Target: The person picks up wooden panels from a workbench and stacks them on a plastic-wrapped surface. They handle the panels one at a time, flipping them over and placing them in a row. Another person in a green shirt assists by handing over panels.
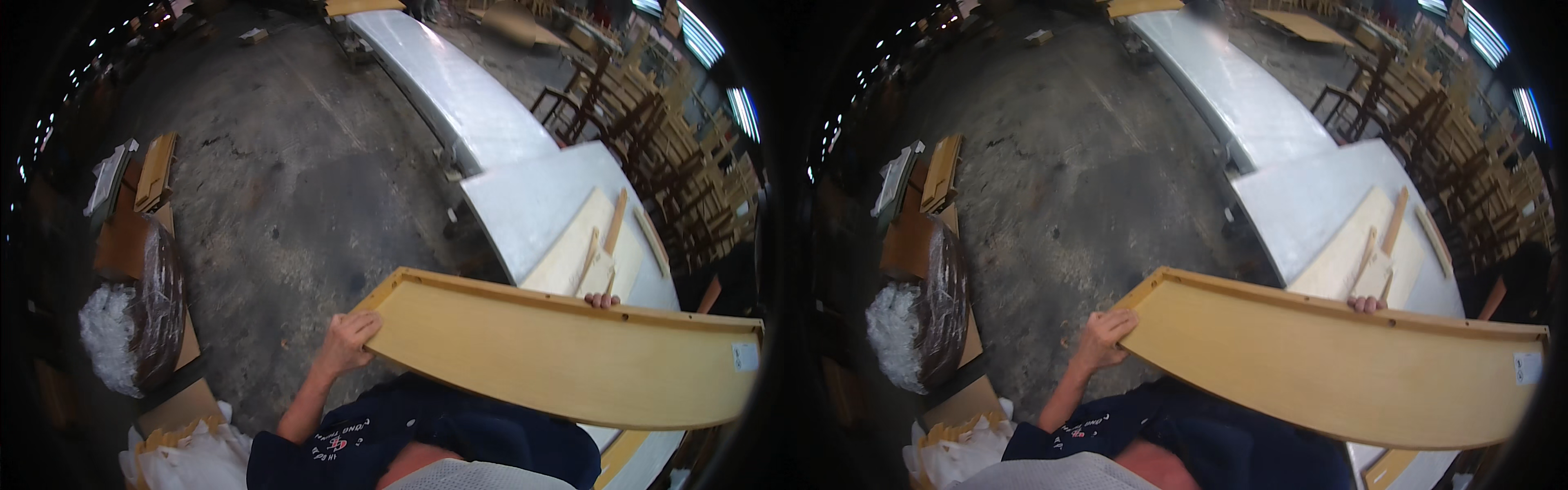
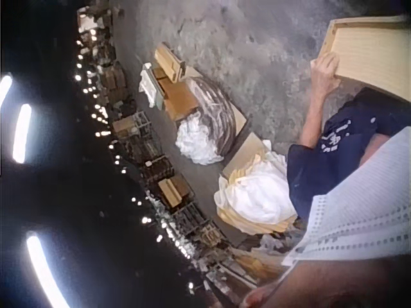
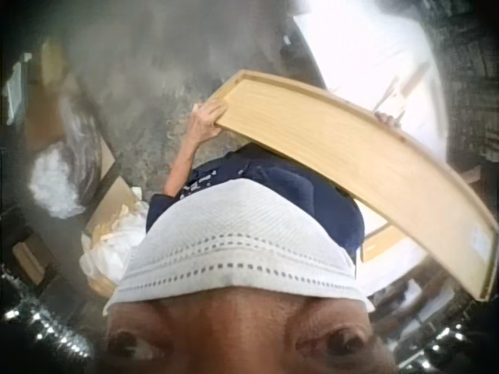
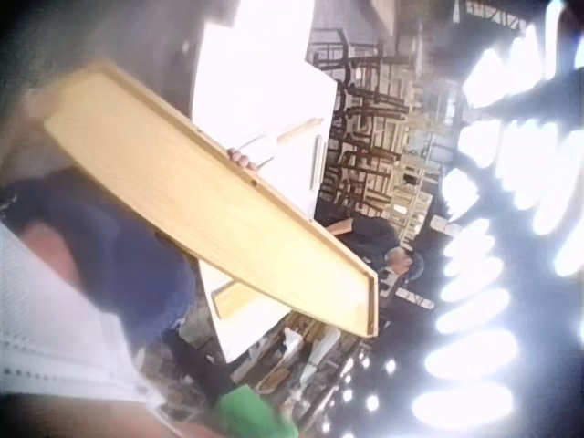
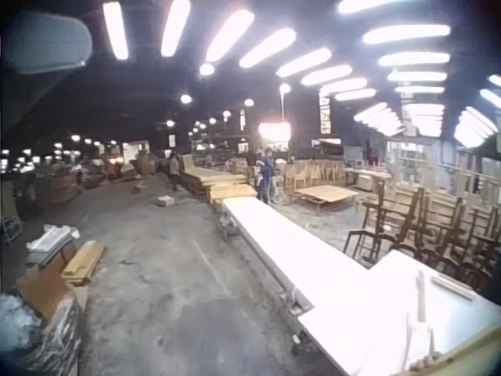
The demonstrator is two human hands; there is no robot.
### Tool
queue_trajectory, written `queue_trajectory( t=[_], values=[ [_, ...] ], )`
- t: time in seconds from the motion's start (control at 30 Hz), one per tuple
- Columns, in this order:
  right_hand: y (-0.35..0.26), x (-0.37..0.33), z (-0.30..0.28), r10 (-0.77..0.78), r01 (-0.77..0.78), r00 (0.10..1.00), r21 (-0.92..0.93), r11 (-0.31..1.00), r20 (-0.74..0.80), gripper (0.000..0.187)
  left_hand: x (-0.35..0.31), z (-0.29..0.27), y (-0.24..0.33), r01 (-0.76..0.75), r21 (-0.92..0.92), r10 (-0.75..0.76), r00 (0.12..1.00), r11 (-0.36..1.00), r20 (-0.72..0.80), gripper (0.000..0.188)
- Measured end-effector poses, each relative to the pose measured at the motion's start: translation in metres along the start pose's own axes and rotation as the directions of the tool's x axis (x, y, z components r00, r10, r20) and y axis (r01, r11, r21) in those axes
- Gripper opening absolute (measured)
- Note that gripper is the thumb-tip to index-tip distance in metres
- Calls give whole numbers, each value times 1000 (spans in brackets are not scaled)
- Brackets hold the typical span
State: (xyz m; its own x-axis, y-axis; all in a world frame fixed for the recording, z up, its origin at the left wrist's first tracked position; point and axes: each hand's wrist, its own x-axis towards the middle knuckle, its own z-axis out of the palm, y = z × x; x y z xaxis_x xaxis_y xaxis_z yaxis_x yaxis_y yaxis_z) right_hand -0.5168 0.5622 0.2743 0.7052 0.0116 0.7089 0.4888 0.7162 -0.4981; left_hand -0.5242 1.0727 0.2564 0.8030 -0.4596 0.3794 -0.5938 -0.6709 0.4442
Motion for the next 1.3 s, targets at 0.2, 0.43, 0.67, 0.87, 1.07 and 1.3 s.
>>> queue_trajectory(
  t=[0.2, 0.43, 0.67, 0.87, 1.07, 1.3],
  values=[
    [141, 120, -29, 29, -29, 998, 5, 1000, 61, 45, 85, -9, -143, 125, -121, -132, 990, 985, -50, 43],
    [357, 308, -104, 35, -51, 994, 159, 986, 99, 45, 223, -79, -329, 196, -19, -196, 971, 981, -137, 39],
    [592, 471, -142, 95, -74, 993, 274, 959, -66, 44, 335, -132, -515, 337, 74, -319, 930, 939, -184, 35],
    [805, 581, -194, 174, -61, 950, 392, 918, -259, 38, 466, -186, -728, 270, 123, -238, 945, 955, -223, 32],
    [939, 742, -170, 297, -124, 818, 354, 927, -492, 32, 615, -259, -919, 250, 175, -215, 957, 952, -194, 30],
    [1149, 883, -268, 289, -136, 855, 352, 926, -431, 32, 777, -281, -1136, 258, 249, -200, 951, 934, -237, 30]
  ],
)
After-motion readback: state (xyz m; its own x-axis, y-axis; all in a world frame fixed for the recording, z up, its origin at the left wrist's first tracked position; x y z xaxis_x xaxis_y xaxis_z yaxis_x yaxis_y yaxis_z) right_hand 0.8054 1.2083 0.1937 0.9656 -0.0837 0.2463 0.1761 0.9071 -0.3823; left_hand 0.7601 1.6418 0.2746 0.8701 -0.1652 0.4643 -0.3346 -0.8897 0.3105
